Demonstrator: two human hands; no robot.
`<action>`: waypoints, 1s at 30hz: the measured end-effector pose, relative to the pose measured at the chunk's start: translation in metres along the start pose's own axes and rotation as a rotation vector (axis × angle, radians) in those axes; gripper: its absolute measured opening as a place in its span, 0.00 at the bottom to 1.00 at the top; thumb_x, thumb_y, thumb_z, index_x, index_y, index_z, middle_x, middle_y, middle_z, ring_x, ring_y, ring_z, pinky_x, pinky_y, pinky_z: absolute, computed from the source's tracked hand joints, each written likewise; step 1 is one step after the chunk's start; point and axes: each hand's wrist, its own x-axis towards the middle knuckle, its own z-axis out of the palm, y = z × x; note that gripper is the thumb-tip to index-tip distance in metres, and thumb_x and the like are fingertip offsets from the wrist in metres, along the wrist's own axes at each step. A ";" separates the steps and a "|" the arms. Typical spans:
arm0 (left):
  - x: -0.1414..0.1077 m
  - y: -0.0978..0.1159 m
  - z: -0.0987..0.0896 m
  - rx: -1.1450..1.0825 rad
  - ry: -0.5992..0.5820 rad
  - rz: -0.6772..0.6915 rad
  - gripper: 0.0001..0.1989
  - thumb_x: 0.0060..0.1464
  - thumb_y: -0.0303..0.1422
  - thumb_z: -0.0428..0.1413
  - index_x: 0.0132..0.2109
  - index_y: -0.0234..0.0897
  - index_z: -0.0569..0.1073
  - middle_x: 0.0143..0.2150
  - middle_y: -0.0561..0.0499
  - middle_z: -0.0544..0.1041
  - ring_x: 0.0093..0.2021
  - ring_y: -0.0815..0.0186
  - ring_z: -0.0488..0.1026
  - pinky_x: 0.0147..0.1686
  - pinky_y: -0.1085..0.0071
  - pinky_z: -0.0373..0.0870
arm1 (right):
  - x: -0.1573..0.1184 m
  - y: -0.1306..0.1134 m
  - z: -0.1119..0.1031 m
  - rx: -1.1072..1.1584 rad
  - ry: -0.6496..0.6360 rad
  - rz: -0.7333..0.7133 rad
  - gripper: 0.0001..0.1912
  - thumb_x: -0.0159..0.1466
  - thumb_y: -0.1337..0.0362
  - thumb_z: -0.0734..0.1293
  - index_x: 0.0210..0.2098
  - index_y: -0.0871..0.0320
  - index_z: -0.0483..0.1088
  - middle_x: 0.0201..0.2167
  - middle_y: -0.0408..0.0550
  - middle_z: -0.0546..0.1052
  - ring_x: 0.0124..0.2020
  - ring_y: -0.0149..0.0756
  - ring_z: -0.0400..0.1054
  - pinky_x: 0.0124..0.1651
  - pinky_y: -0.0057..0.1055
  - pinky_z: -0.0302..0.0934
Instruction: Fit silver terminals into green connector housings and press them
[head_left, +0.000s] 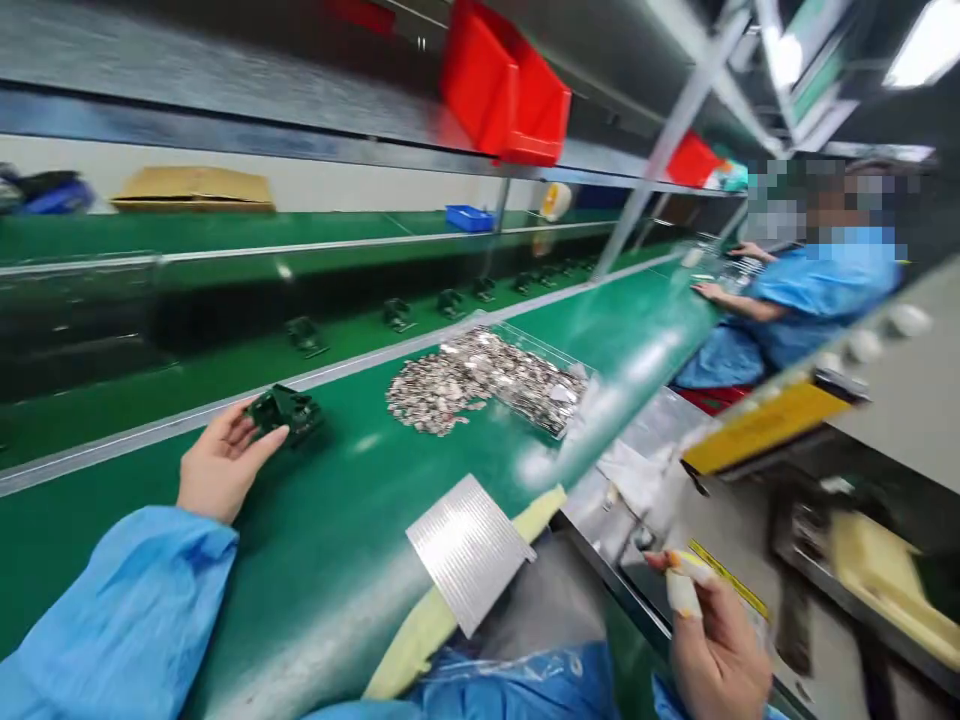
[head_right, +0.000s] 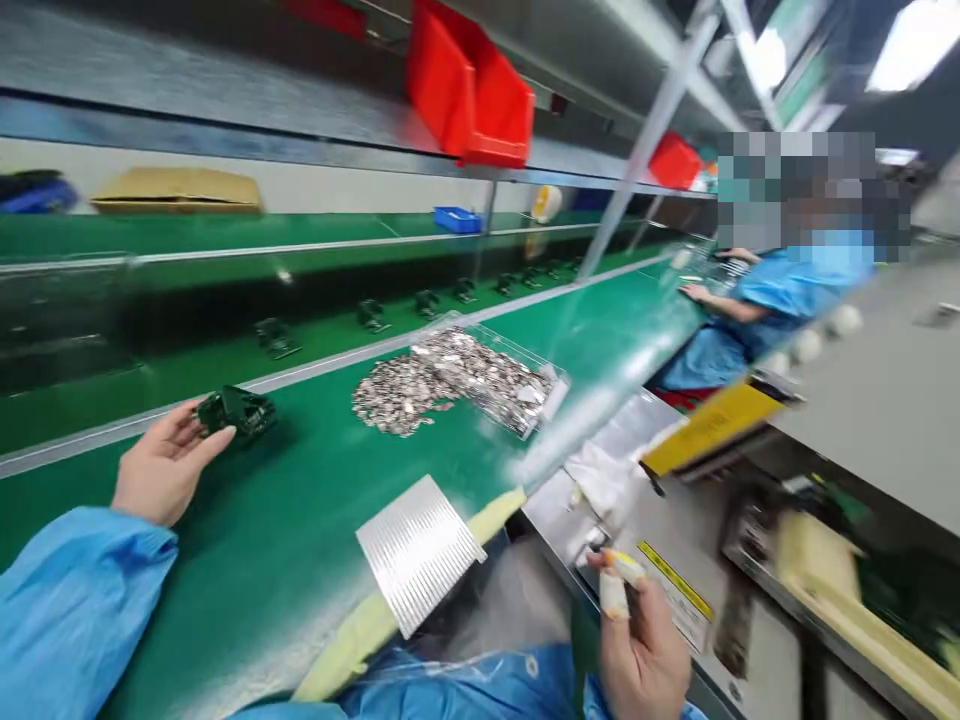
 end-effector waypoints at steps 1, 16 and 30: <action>0.013 -0.009 -0.012 0.033 0.105 -0.018 0.34 0.48 0.45 0.63 0.61 0.42 0.65 0.60 0.50 0.73 0.63 0.56 0.68 0.64 0.57 0.63 | 0.015 -0.005 0.020 -0.031 -0.140 -0.048 0.18 0.60 0.52 0.69 0.45 0.55 0.75 0.39 0.49 0.80 0.44 0.49 0.74 0.50 0.44 0.68; 0.160 -0.043 -0.024 0.352 0.271 -0.036 0.33 0.52 0.33 0.61 0.63 0.28 0.63 0.54 0.38 0.76 0.53 0.50 0.76 0.58 0.55 0.67 | 0.140 -0.037 0.253 -0.477 -0.601 -0.538 0.16 0.50 0.65 0.62 0.37 0.52 0.75 0.28 0.47 0.76 0.32 0.43 0.69 0.34 0.37 0.67; 0.116 -0.079 -0.193 0.519 0.693 -0.057 0.44 0.51 0.43 0.60 0.67 0.25 0.51 0.71 0.30 0.50 0.72 0.47 0.47 0.68 0.54 0.48 | 0.169 0.022 0.270 -0.702 -0.636 -0.903 0.17 0.59 0.58 0.59 0.41 0.55 0.75 0.38 0.54 0.80 0.34 0.47 0.76 0.33 0.39 0.72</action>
